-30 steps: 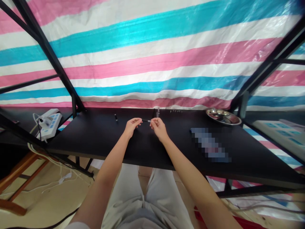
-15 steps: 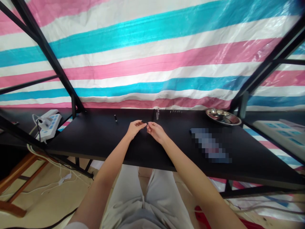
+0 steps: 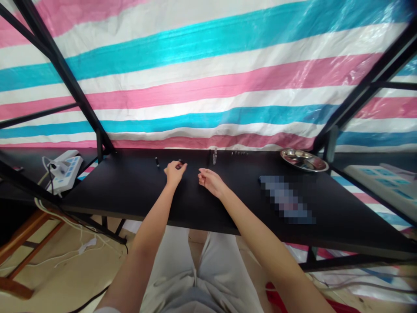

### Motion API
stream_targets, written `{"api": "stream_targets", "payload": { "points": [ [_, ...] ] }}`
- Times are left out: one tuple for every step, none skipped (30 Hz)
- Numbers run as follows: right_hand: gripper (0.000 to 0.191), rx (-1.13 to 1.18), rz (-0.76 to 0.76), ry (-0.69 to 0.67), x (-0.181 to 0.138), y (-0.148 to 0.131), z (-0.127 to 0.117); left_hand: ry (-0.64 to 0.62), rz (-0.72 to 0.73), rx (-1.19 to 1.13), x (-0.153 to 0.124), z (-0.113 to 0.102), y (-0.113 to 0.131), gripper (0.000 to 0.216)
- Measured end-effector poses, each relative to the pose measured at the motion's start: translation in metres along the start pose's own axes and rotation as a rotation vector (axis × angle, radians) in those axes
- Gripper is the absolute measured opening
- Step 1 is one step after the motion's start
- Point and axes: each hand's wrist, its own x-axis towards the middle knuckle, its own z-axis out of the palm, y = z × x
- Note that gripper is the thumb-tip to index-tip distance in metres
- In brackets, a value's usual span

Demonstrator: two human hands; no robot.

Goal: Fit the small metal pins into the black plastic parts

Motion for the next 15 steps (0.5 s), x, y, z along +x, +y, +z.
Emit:
{"api": "stream_targets", "payload": {
  "points": [
    [0.034, -0.008, 0.000, 0.006, 0.000, 0.000, 0.000, 0.101, -0.048, 0.128, 0.004, -0.005, -0.003, 0.018],
    [0.034, -0.017, 0.001, 0.008, -0.001, 0.000, 0.000, 0.172, -0.099, 0.232, 0.007, -0.010, -0.007, 0.018],
    [0.034, -0.026, 0.004, 0.009, -0.001, 0.000, 0.001, 0.204, -0.139, 0.316, 0.010, -0.015, -0.011, 0.017],
    [0.034, -0.036, 0.009, 0.008, -0.001, 0.000, 0.001, 0.210, -0.175, 0.379, 0.013, -0.020, -0.014, 0.017],
    [0.034, -0.044, 0.014, 0.007, -0.001, 0.000, 0.001, 0.204, -0.205, 0.427, 0.015, -0.023, -0.018, 0.018],
    [0.034, -0.050, 0.019, 0.007, -0.002, 0.000, 0.001, 0.192, -0.230, 0.463, 0.016, -0.026, -0.021, 0.018],
    [0.034, -0.055, 0.022, 0.009, -0.002, 0.000, 0.001, 0.179, -0.249, 0.489, 0.018, -0.028, -0.024, 0.019],
    [0.034, -0.058, 0.022, 0.011, -0.002, 0.000, 0.001, 0.168, -0.264, 0.508, 0.019, -0.029, -0.027, 0.020],
    [0.035, -0.061, 0.022, 0.014, -0.002, 0.000, 0.001, 0.157, -0.276, 0.524, 0.019, -0.029, -0.028, 0.021],
    [0.035, -0.063, 0.021, 0.015, -0.002, 0.000, 0.001, 0.143, -0.286, 0.536, 0.020, -0.029, -0.030, 0.022],
    [0.035, -0.064, 0.021, 0.016, -0.001, 0.001, 0.001, 0.128, -0.296, 0.546, 0.021, -0.029, -0.031, 0.023],
    [0.035, -0.065, 0.021, 0.016, -0.001, 0.001, 0.001, 0.116, -0.307, 0.552, 0.022, -0.029, -0.032, 0.023],
    [0.035, -0.066, 0.021, 0.015, -0.001, 0.001, 0.001, 0.107, -0.318, 0.555, 0.023, -0.029, -0.033, 0.023],
    [0.035, -0.065, 0.022, 0.015, -0.001, 0.001, 0.001, 0.104, -0.329, 0.556, 0.024, -0.029, -0.034, 0.023],
    [0.035, -0.064, 0.023, 0.014, -0.001, 0.001, 0.000, 0.105, -0.337, 0.557, 0.025, -0.029, -0.035, 0.024]
  ]
}}
